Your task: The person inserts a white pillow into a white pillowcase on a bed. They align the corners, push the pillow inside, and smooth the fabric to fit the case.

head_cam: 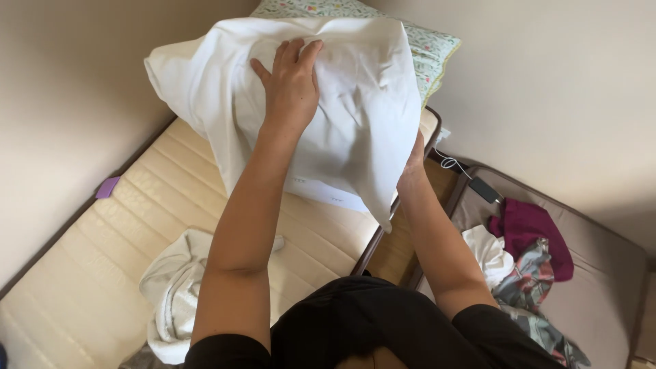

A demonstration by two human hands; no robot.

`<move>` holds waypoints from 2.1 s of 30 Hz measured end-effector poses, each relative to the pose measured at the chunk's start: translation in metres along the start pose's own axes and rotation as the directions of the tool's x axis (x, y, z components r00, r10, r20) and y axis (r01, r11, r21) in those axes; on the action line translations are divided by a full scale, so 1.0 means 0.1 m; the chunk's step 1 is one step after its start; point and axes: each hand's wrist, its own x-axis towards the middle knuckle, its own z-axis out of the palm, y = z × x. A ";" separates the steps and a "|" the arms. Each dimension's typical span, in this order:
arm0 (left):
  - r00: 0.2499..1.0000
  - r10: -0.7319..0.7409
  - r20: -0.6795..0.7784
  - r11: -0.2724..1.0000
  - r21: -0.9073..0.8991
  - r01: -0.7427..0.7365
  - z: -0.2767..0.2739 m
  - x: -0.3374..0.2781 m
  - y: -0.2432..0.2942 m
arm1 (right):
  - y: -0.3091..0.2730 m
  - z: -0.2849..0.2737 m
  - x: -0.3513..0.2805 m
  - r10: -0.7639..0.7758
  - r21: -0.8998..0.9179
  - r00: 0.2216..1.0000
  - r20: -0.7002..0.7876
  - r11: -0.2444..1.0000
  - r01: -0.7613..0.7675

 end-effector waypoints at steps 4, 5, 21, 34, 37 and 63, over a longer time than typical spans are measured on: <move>1.000 0.000 0.007 1.000 0.028 0.000 0.00 0.16 0.21 | 0.10 -0.09 -0.41 -0.069 -0.064 0.997 -0.046 0.996 0.066; 0.996 -0.035 0.079 0.999 0.027 0.033 -0.06 0.22 0.27 | 0.15 -0.11 -0.51 -0.095 -0.098 0.993 -0.065 0.991 0.089; 0.926 0.357 0.126 0.927 0.074 -0.367 0.31 0.38 0.61 | 0.02 0.46 -1.09 -0.324 -0.455 0.925 -0.201 0.867 0.205; 0.973 0.176 -0.152 0.980 -0.067 -0.188 0.17 0.93 0.40 | 0.63 0.89 -1.45 -0.481 -0.708 0.842 -0.243 0.681 0.185; 0.996 -0.015 0.088 0.996 -0.082 0.023 0.19 0.94 0.42 | 0.59 0.81 -1.50 -0.427 -0.731 0.874 -0.231 0.669 0.134; 0.940 0.123 0.317 0.958 -0.285 -0.029 0.30 0.60 0.58 | 0.02 1.32 -1.91 -0.313 -0.879 0.825 0.471 -0.081 0.471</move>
